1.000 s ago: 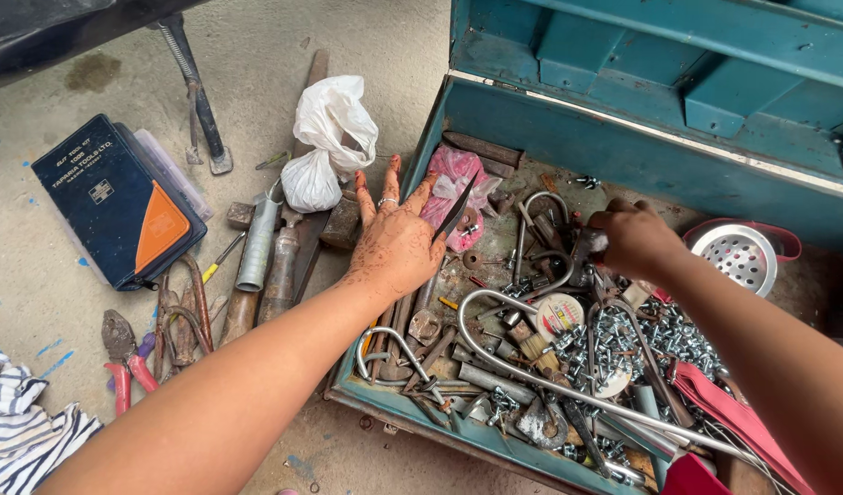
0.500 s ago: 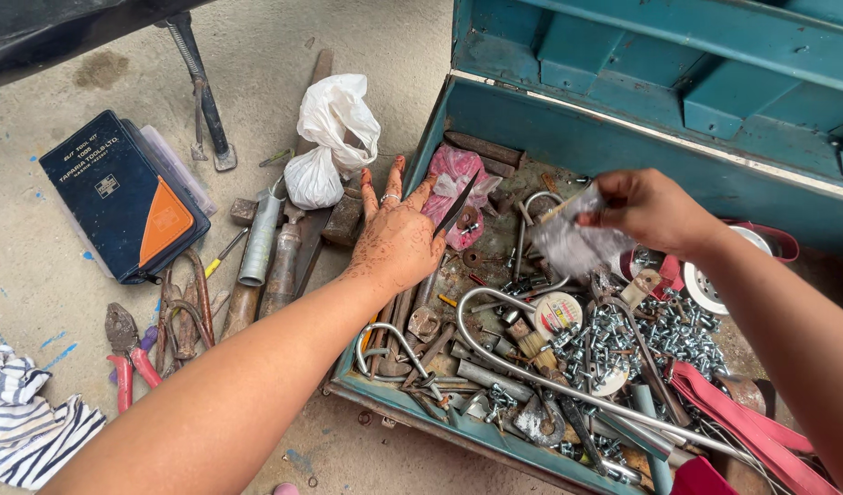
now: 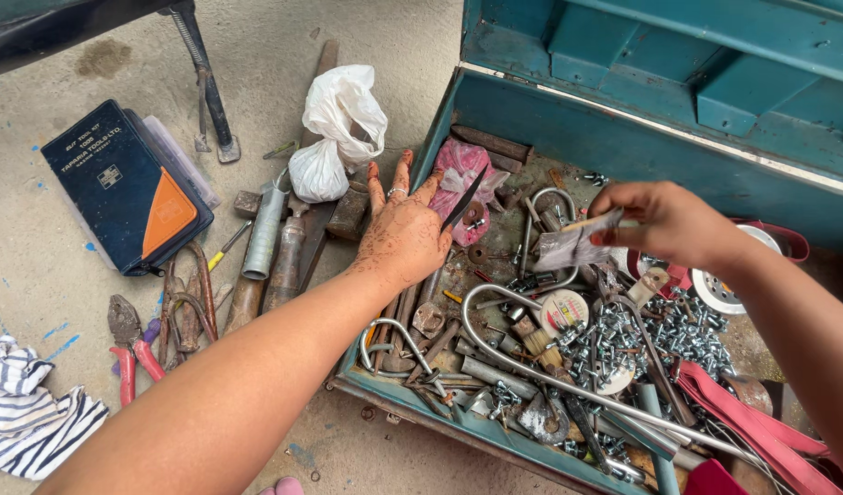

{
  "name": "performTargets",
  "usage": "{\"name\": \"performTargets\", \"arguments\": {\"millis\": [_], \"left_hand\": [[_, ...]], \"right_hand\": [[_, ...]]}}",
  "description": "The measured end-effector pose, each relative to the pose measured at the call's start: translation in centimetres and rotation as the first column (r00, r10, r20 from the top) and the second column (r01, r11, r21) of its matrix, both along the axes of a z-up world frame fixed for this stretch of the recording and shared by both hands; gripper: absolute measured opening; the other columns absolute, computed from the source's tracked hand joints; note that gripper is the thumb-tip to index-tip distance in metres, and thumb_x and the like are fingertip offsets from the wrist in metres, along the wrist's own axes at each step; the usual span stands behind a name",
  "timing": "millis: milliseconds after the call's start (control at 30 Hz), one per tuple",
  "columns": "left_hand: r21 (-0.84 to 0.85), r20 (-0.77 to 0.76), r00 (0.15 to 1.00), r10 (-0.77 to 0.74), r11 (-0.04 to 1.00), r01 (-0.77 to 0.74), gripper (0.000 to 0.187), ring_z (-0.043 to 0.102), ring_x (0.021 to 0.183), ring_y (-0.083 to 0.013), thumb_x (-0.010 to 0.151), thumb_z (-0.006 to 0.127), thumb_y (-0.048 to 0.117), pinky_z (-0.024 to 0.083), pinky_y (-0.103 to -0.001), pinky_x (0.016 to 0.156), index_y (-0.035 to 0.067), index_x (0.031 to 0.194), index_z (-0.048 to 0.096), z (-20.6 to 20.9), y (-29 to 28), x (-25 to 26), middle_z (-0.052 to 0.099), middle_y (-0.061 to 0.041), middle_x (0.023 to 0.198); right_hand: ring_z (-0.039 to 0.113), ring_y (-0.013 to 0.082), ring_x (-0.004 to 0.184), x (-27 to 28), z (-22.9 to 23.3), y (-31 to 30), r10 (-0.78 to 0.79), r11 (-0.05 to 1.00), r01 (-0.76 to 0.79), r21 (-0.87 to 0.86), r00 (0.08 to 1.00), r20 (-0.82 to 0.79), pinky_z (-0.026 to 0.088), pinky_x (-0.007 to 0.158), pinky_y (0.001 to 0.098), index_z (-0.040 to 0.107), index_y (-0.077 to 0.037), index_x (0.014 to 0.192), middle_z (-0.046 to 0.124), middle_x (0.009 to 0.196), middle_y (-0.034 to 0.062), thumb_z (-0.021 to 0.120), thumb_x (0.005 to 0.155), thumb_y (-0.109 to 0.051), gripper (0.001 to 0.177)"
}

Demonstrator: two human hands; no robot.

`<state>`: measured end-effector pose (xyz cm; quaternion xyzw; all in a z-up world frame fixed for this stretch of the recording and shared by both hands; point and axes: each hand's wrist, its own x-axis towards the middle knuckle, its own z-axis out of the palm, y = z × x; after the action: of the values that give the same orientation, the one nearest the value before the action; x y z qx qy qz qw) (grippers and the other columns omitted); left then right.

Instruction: The person sorts through a cluttered teal toolbox, picking up various tools and metal parts one by one and placing them on the floor beside the box. They handle pliers, hammers, metal hooks, and small hardware pieces, gradually clearing space inside the toolbox.

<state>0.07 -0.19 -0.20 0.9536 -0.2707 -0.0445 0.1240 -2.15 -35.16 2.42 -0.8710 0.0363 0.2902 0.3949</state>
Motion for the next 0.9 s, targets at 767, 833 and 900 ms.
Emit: {"name": "performTargets", "arguments": {"millis": [767, 833, 900], "left_hand": [[-0.395, 0.226, 0.970, 0.093, 0.919, 0.004, 0.049, 0.024, 0.153, -0.0430, 0.088, 0.072, 0.024, 0.001, -0.074, 0.118, 0.006, 0.045, 0.057, 7.1, 13.7, -1.6, 0.059, -0.008, 0.148], [-0.408, 0.217, 0.968, 0.128, 0.913, -0.029, 0.051, 0.026, 0.154, -0.0421, 0.088, 0.071, 0.023, 0.005, -0.070, 0.121, 0.005, 0.044, 0.053, 6.4, 17.6, -3.4, 0.058, -0.009, 0.150], [-0.392, 0.219, 0.964, 0.150, 0.918, -0.054, 0.050, 0.028, 0.154, -0.0407, 0.089, 0.070, 0.023, 0.009, -0.067, 0.123, 0.006, 0.046, 0.052, 5.3, 21.7, -5.6, 0.058, -0.009, 0.150]], "right_hand": [[0.065, 0.0098, 0.085, 3.7, 8.0, 12.9, -0.155, 0.935, 0.102, 0.339, 0.979, 0.135, 0.051, 0.082, 0.0269, 0.068, 0.001, 0.098, 0.071, 0.091, 0.0034, 0.072, 0.088, -0.007, 0.013], [0.066, 0.0106, 0.083, 3.9, 9.5, 16.6, -0.073, 0.945, 0.026, 0.326, 0.989, 0.132, 0.052, 0.080, 0.0277, 0.068, 0.001, 0.098, 0.072, 0.090, 0.0043, 0.071, 0.087, -0.008, 0.014], [0.067, 0.0122, 0.079, 3.9, 10.4, 21.0, 0.022, 0.945, -0.064, 0.320, 0.991, 0.133, 0.053, 0.076, 0.0288, 0.069, 0.000, 0.098, 0.073, 0.088, 0.0057, 0.071, 0.087, -0.008, 0.014]]}}
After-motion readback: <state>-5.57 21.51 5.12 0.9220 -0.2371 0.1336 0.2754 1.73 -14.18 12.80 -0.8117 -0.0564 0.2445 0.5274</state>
